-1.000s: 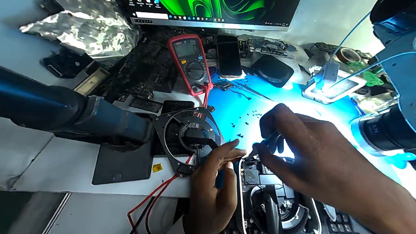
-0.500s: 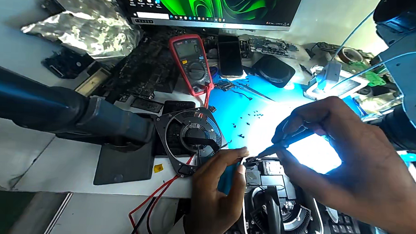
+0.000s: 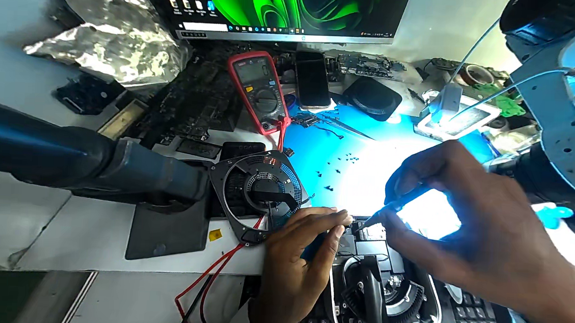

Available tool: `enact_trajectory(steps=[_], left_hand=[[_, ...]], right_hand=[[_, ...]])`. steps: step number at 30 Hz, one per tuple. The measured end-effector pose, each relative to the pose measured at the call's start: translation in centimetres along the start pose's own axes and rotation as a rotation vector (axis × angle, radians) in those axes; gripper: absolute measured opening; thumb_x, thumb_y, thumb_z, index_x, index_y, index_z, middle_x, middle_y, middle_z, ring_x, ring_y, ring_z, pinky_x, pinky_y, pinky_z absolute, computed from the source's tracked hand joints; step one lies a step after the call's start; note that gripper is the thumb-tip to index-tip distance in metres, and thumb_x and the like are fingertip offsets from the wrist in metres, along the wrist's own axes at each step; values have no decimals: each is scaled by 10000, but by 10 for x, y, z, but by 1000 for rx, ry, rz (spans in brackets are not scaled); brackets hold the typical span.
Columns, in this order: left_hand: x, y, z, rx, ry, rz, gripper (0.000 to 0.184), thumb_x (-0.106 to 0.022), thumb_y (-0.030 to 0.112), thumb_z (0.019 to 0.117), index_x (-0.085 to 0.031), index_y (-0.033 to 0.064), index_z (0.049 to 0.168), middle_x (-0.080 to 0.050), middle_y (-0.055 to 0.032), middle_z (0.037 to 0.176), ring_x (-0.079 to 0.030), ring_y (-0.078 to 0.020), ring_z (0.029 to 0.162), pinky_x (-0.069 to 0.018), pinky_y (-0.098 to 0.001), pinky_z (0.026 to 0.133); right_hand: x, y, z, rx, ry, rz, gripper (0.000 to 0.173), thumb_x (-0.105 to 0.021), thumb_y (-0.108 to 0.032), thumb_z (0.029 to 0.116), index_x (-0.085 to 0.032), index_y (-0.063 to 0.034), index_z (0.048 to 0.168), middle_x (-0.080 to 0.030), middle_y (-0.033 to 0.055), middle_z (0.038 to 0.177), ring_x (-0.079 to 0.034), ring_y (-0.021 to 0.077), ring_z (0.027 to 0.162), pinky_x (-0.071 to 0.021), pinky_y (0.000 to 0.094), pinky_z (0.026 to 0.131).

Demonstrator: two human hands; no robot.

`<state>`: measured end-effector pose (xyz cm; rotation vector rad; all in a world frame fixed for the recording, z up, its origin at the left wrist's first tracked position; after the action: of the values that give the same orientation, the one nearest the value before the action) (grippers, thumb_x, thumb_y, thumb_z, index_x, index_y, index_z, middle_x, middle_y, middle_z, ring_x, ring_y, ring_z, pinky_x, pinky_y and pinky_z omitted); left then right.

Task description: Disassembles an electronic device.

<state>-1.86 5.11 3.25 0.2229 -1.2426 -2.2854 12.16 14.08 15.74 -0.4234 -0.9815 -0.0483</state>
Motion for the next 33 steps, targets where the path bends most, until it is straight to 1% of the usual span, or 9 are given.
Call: enact_trajectory(steps=[3,5,14,18,23,29,30,31,33], left_hand=[[-3,-2,2,47,-73,-33,265,-669,124,958,-733,110,1215,-754,32,1093,-720,-118,999,-633,-280,844],[-4,-3,2,80,-94,-40,296,-668,113,950,-722,102,1241,-761,37,1066,-723,-113,972,-632,-278,829],[-3,-2,2,74,-66,-3,224,-673,102,932,-762,100,1138,-750,28,1074,-716,-88,971,-631,-250,814],[-3,-2,2,61,-55,16,226,-673,97,928,-763,100,1135,-750,35,1070,-712,-79,969,-625,-240,814],[-3,-2,1,60,-60,19,225,-667,111,937,-761,108,1142,-752,36,1074,-716,-85,976,-630,-255,822],[-3,-1,1,54,-61,3,199,-675,103,933,-776,110,1104,-754,26,1090,-716,-87,975,-629,-249,818],[-4,-1,1,56,-63,2,201,-675,103,935,-775,108,1109,-752,26,1092,-715,-85,974,-629,-246,816],[-3,-1,1,60,-59,0,206,-675,103,934,-773,106,1115,-750,27,1092,-714,-82,970,-628,-243,815],[-2,-1,1,63,-30,-21,216,-675,98,931,-764,99,1129,-754,24,1078,-722,-89,949,-633,-245,793]], right_hand=[[-12,0,-1,24,-57,-23,250,-669,-234,863,-569,-160,1080,-610,-108,897,-603,-31,839,-513,136,675],[-15,0,1,34,-77,-36,249,-665,-233,863,-568,-164,1081,-601,-110,893,-595,-33,832,-499,132,662],[-21,2,1,59,-95,-40,251,-665,-236,880,-570,-162,1101,-605,-106,899,-599,-25,828,-501,137,652],[-21,2,1,69,-91,-39,232,-653,-233,887,-577,-155,1092,-601,-98,896,-595,-24,831,-494,133,660],[-20,1,3,83,-97,-40,245,-661,-229,885,-584,-148,1103,-615,-90,907,-609,-10,837,-514,148,670],[-19,-2,3,116,-145,0,240,-638,-191,878,-602,-131,1107,-612,-66,941,-602,4,871,-513,146,703],[-19,-2,3,105,-141,-25,229,-636,-205,882,-601,-135,1097,-613,-74,922,-601,-3,847,-509,144,680],[-18,-4,3,87,-121,-79,202,-640,-241,899,-598,-145,1072,-607,-92,869,-596,-16,783,-490,141,619],[-17,-6,5,45,-63,-211,178,-636,-328,947,-572,-164,969,-525,-117,699,-513,-22,578,-367,162,448]])
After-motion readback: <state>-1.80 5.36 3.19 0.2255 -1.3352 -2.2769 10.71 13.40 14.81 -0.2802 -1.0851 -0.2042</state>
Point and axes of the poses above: each hand's wrist, its own z-axis towards the middle knuckle, its own x-axis out of the back of the hand, y = z × x, the point moved 6 cm from there along z, towards the middle knuckle
